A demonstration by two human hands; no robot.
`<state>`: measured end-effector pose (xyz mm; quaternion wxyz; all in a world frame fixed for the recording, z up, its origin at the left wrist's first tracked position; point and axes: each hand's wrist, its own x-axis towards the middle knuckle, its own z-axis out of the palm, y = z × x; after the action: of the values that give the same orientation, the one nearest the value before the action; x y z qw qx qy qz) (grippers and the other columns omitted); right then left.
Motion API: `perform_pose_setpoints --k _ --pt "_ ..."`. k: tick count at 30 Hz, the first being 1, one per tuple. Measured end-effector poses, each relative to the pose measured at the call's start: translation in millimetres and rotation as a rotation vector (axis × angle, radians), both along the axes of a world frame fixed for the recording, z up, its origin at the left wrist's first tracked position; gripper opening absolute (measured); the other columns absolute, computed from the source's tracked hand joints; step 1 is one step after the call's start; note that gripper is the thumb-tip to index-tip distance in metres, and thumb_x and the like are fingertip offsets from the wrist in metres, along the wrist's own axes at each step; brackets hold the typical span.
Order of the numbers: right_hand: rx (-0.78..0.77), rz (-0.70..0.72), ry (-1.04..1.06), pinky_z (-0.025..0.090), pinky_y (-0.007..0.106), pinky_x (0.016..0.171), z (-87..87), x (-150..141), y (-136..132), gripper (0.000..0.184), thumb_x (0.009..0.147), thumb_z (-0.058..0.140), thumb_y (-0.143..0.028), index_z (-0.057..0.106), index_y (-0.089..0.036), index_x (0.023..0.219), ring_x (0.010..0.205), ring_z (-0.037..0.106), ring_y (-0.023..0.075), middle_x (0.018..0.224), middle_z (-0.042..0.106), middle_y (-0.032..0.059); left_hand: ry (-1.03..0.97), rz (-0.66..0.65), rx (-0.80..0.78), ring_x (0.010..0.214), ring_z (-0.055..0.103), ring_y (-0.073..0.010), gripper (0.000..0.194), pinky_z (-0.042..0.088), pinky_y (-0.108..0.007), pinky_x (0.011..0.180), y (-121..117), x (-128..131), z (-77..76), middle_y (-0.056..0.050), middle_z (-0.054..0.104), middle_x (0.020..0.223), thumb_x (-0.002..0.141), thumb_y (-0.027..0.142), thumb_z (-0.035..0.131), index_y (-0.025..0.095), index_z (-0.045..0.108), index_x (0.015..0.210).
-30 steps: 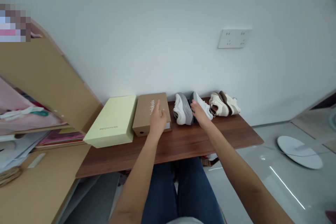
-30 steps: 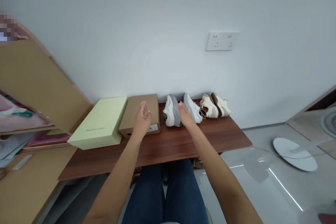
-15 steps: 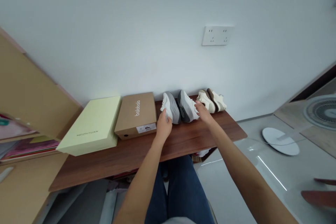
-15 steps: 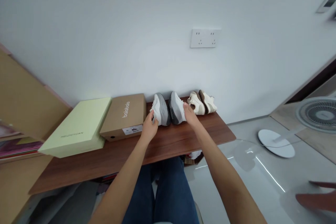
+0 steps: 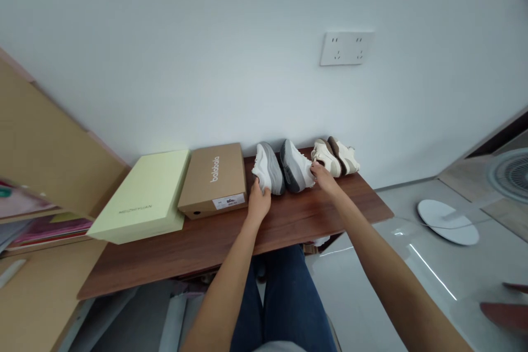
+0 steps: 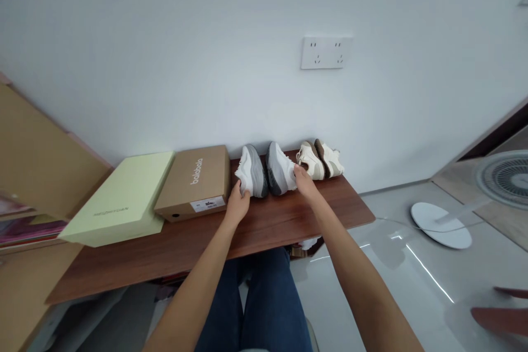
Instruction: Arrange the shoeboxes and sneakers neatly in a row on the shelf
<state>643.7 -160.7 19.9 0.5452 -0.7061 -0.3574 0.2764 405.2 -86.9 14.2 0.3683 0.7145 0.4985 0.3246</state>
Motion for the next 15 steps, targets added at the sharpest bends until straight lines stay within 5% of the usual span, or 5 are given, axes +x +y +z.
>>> perform_pose_setpoints --k 7,15 --pt "-0.075 0.021 -0.034 0.046 0.039 0.1 -7.8 4.4 -0.1 0.044 0.086 0.055 -0.033 0.061 -0.017 0.126 0.116 0.06 0.0235 0.123 0.066 0.0105 0.002 0.026 -0.142 0.116 0.06 -0.0268 0.043 0.044 -0.037 0.098 14.6 3.5 -10.2 -0.015 0.065 0.125 0.086 0.027 0.051 0.013 0.055 0.127" --pt "-0.125 0.116 0.006 0.054 0.029 0.078 -12.0 4.1 -1.4 0.032 0.084 0.059 -0.033 0.066 -0.017 0.111 0.088 0.066 0.0172 0.096 0.072 0.0048 -0.03 0.031 -0.133 0.102 0.065 -0.0238 0.039 0.048 -0.033 0.087 20.8 8.7 -11.4 -0.013 0.07 0.11 0.084 0.023 0.051 0.011 0.06 0.12"
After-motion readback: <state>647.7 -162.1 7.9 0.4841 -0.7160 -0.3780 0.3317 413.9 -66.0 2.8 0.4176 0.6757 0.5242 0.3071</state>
